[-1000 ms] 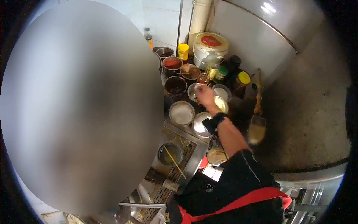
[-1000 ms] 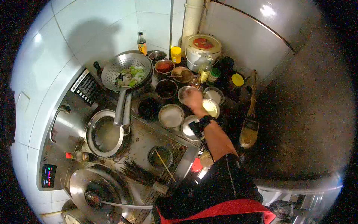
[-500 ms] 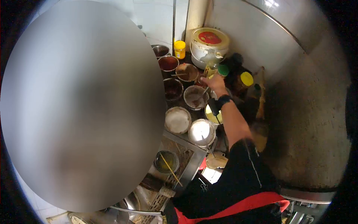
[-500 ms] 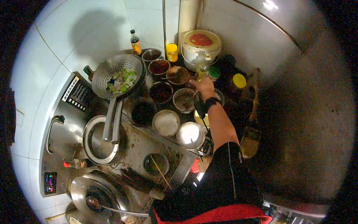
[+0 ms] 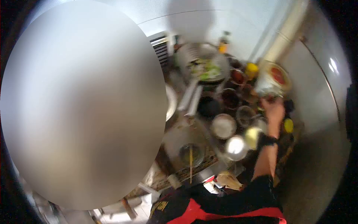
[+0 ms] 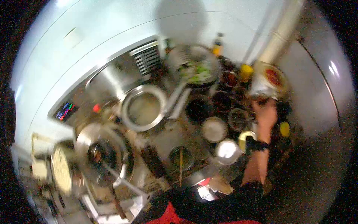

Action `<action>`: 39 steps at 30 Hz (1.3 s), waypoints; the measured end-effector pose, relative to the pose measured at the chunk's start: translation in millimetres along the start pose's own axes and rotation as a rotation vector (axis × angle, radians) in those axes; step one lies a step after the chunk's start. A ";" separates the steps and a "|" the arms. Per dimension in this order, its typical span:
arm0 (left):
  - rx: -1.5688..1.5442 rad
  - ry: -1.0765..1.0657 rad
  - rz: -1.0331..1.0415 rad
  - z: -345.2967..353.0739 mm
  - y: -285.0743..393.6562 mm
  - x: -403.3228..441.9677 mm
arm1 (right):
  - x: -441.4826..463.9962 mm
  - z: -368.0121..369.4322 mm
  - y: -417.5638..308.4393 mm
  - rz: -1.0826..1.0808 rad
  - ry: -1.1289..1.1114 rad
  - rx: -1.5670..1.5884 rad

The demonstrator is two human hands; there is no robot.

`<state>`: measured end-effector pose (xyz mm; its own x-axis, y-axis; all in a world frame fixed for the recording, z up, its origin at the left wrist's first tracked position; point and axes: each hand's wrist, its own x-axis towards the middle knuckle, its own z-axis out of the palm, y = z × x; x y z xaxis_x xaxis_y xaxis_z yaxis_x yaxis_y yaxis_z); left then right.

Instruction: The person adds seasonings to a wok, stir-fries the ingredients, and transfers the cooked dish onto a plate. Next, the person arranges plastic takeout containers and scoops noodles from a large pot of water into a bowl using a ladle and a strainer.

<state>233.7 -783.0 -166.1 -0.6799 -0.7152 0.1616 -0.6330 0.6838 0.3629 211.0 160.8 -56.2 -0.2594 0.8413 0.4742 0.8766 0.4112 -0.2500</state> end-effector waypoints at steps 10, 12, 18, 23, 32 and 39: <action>-0.551 -0.373 1.395 -87.6 321.5 -70.8 | -257.4 -187.7 -239.3 -0.923 -0.860 1.064; -0.654 -0.359 1.440 -80.3 322.8 -90.7 | -319.1 -195.0 -273.7 -0.979 -1.204 1.147; -0.661 -0.241 1.198 -80.3 221.4 -46.7 | -424.4 -202.5 -315.4 -1.109 -1.388 1.460; -0.684 -0.307 1.123 -80.5 176.7 -18.4 | -461.0 -234.0 -340.5 -1.428 -1.054 1.418; -0.787 -0.392 1.090 -95.4 147.1 35.0 | -466.5 -291.9 -355.7 -2.152 -0.721 1.295; -0.845 -0.504 1.231 -103.6 158.7 46.4 | -456.9 -294.5 -364.4 -2.451 -0.339 1.145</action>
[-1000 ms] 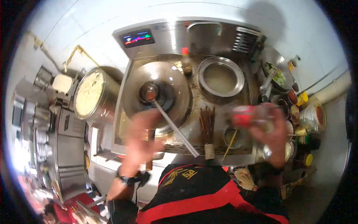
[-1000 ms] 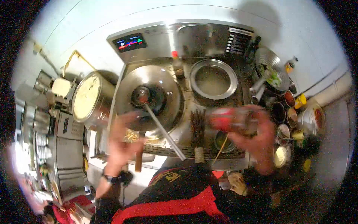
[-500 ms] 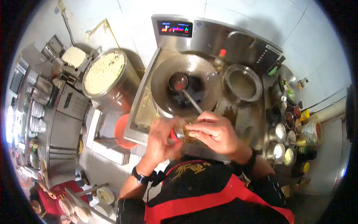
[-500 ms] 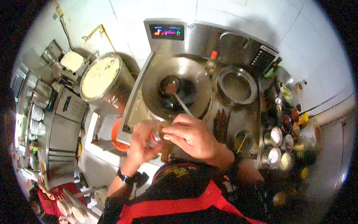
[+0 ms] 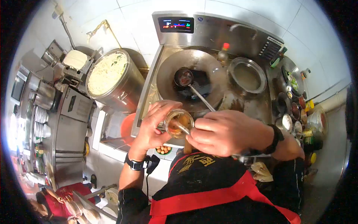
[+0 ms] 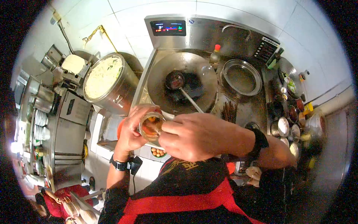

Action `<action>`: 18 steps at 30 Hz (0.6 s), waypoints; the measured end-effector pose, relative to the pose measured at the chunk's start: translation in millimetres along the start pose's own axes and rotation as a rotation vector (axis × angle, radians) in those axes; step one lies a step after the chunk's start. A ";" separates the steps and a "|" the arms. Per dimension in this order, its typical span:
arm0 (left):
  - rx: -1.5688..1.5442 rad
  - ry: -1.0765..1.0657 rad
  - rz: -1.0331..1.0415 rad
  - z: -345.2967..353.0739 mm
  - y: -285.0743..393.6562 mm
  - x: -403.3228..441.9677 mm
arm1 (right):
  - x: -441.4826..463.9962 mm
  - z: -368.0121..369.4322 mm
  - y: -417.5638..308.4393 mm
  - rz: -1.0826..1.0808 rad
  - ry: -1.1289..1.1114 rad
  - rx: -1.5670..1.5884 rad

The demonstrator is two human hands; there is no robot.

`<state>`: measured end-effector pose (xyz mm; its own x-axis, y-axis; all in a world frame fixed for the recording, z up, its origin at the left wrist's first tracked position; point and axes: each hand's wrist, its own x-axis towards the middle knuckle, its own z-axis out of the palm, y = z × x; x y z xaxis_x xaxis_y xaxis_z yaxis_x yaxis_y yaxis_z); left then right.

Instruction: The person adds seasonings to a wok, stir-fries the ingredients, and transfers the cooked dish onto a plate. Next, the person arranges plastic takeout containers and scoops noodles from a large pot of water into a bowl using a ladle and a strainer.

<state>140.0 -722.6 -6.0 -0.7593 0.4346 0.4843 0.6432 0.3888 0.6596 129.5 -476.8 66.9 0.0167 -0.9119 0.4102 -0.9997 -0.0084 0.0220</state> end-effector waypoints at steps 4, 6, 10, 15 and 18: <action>0.090 -0.024 -0.005 -5.8 9.6 13.9 | -4.6 -4.9 1.8 0.063 -0.028 -0.045; 0.139 -0.026 0.048 -5.1 6.4 17.8 | -7.0 -6.3 -1.5 0.130 -0.020 -0.024; 0.116 -0.010 0.043 0.6 10.2 26.3 | -9.1 -6.9 -3.5 0.126 0.116 -0.066; -0.031 -0.226 0.076 -8.4 3.9 39.6 | -18.9 -5.7 10.3 0.026 0.104 -0.056; -0.080 -0.346 0.057 -12.9 2.4 47.5 | -18.2 -16.7 10.0 -0.035 0.015 -0.119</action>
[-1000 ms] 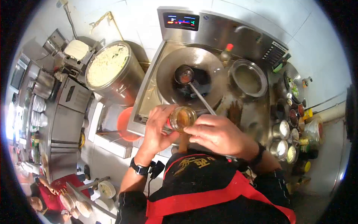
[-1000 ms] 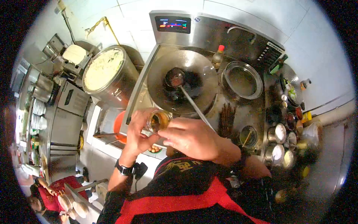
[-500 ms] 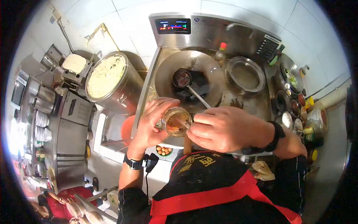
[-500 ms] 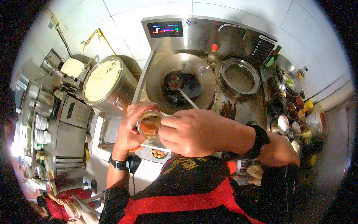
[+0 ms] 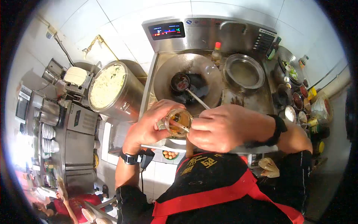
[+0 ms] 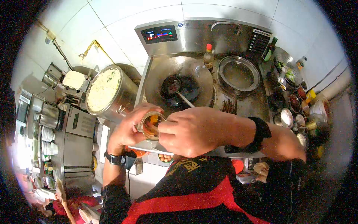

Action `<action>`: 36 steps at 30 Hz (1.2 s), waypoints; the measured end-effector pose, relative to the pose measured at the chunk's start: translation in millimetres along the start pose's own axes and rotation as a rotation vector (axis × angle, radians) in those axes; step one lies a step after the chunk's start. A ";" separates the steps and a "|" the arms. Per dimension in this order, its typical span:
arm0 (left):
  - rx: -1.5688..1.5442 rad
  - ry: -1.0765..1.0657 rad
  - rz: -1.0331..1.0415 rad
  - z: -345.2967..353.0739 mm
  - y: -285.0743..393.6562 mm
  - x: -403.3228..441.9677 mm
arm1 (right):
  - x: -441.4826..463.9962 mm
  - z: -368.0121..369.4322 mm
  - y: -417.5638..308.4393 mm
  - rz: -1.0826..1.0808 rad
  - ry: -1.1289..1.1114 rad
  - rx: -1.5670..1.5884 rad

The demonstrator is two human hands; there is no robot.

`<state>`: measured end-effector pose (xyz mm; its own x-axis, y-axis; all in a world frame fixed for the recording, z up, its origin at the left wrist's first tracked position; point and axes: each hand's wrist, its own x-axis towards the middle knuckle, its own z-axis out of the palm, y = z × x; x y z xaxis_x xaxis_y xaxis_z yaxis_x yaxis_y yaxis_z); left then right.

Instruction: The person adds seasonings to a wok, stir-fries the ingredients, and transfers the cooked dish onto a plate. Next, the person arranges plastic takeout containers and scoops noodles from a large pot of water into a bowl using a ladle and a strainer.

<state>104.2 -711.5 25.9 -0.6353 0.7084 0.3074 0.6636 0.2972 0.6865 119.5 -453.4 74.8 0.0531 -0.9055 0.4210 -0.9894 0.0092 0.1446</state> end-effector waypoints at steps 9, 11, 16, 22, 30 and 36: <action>0.009 -0.176 -0.048 -7.3 10.3 23.2 | 0.6 -19.8 5.9 -0.082 -0.115 -0.045; 0.051 -0.138 -0.017 -6.5 10.8 26.4 | -2.6 -18.3 4.2 -0.025 -0.108 -0.001; 0.068 0.010 -0.021 1.2 13.7 26.4 | -12.6 -18.9 -4.1 0.263 0.067 0.029; 0.182 0.140 0.019 6.8 15.9 31.0 | -12.1 -6.2 -13.3 0.441 0.117 -0.063; 0.182 0.061 -0.043 13.3 4.4 32.5 | -27.6 20.2 -8.3 0.587 0.246 0.110; 0.158 0.018 -0.028 15.9 0.0 40.4 | -32.3 39.6 1.7 0.529 0.317 0.341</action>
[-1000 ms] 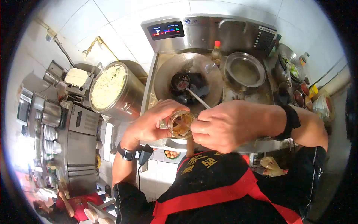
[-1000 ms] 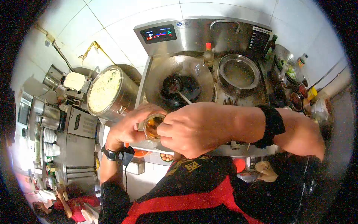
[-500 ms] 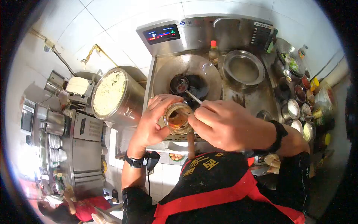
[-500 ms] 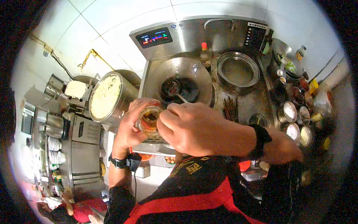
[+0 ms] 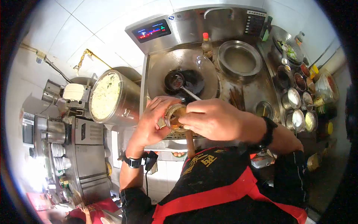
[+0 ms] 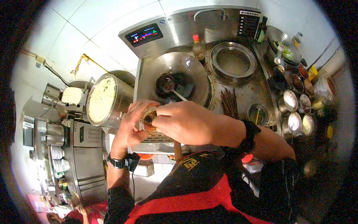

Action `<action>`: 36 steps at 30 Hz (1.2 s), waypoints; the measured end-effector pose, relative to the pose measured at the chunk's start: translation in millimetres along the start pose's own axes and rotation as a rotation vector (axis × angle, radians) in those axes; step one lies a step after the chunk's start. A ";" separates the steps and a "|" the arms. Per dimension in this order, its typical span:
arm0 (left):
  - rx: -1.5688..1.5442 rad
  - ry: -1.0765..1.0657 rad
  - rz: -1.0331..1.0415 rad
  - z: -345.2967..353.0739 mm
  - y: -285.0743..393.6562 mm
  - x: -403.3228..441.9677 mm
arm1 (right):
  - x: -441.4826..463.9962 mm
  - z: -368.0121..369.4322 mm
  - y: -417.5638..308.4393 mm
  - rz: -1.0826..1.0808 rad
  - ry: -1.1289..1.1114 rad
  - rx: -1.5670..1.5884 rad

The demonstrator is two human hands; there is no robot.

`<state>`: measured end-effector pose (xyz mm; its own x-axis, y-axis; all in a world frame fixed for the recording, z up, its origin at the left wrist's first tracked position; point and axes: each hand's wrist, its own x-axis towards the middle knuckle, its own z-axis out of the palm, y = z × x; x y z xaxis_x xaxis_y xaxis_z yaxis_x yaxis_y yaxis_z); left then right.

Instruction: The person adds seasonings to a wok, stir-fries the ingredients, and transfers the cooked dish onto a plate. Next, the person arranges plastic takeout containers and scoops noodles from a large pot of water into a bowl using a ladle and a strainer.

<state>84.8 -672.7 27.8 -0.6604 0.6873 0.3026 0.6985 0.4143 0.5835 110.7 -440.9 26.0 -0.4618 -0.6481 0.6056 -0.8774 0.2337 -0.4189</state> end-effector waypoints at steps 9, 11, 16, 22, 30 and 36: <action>0.044 -0.038 0.005 -1.0 -7.3 5.0 | -4.1 4.2 8.9 -0.004 -0.044 -0.109; 0.029 -0.066 -0.027 -0.2 -11.0 4.7 | -7.0 10.9 12.6 0.157 0.010 0.055; -0.012 -0.108 -0.037 1.5 -23.5 9.6 | -23.6 22.4 40.4 0.502 0.247 0.397; -0.247 -0.489 -0.303 0.0 -61.8 34.2 | -42.5 24.5 102.7 0.732 0.239 0.823; -0.254 -0.221 -0.383 27.0 -146.5 -24.6 | -52.8 32.0 160.3 1.193 0.486 1.049; -0.431 0.194 -0.653 39.9 -117.0 -109.3 | -32.1 70.4 185.6 1.022 0.479 0.757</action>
<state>86.3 -772.4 -103.6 -0.9623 0.2541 -0.0974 0.0136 0.4025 0.9153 -28.2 -427.8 -118.8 -0.9932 -0.0771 -0.0875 0.0949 -0.0983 -0.9906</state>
